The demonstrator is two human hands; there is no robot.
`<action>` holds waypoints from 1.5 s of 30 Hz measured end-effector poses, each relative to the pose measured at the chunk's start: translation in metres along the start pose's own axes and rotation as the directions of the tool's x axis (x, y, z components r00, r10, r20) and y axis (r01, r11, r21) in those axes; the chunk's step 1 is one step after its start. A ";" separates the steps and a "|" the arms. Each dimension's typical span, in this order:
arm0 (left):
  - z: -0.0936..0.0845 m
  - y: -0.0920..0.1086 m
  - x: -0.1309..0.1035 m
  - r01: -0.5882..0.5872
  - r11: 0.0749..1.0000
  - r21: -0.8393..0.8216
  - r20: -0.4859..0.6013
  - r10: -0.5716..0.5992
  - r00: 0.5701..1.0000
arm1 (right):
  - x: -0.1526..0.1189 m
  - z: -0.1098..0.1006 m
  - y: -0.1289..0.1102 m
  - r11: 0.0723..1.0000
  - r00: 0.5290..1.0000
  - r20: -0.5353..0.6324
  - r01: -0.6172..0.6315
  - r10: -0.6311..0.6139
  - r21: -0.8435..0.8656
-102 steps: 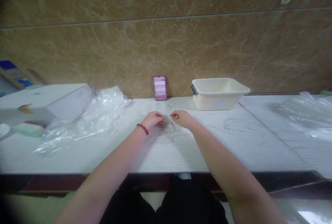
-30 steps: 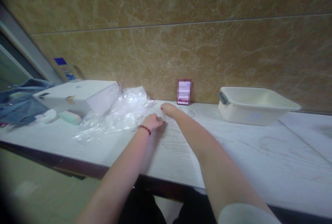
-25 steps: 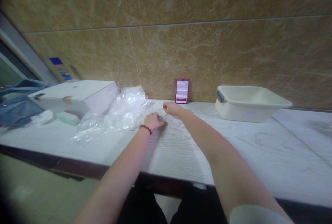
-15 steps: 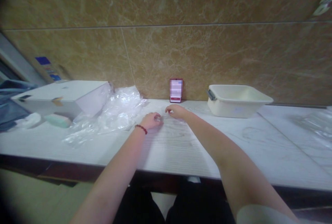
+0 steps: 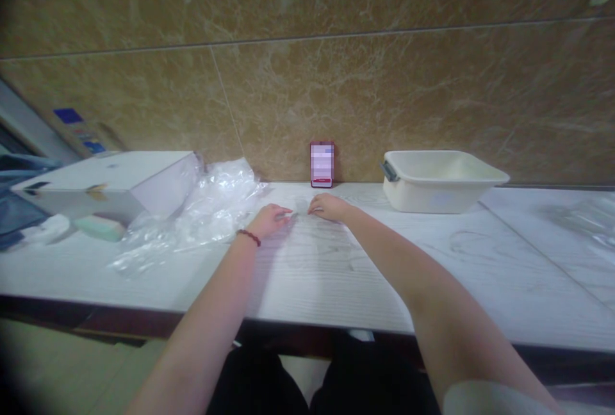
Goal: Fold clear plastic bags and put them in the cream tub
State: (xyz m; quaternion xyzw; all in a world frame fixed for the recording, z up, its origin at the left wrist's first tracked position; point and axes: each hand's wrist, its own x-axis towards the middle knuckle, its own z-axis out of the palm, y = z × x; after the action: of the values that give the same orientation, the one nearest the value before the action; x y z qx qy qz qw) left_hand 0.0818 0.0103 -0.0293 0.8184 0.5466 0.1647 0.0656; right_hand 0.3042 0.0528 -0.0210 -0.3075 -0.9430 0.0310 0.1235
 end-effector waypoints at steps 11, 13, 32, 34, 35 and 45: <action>0.009 0.001 0.005 -0.021 0.997 0.075 0.081 0.015 0.997 | -0.005 -0.004 0.001 0.999 1.000 0.030 -0.006 0.007 -0.034; 0.010 0.001 0.005 -0.034 0.995 0.090 0.095 0.026 0.995 | -0.006 -0.006 -0.001 0.999 0.999 0.039 0.001 0.001 -0.041; 0.013 -0.002 0.007 0.063 0.995 0.074 0.172 -0.075 0.982 | 0.001 -0.005 -0.007 0.994 0.995 -0.011 -0.100 0.099 -0.045; 0.012 -0.003 0.006 0.072 0.994 0.079 0.181 -0.086 0.980 | -0.001 -0.002 -0.003 0.987 0.988 0.023 -0.152 0.153 -0.046; 0.011 -0.004 0.006 0.078 0.994 0.080 0.188 -0.092 0.978 | -0.003 0.000 -0.001 0.981 0.982 0.025 -0.188 0.189 -0.042; 0.016 -0.007 0.010 0.036 0.992 0.124 0.052 -0.043 0.998 | -0.051 -0.034 -0.035 0.978 0.978 -0.073 -0.200 0.195 -0.067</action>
State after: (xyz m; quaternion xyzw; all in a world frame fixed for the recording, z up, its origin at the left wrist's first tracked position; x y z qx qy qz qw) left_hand 0.0850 0.0232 -0.0443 0.8141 0.5699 0.1067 0.0332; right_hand 0.3326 -0.0065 0.0056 -0.4049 -0.9037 -0.0022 0.1394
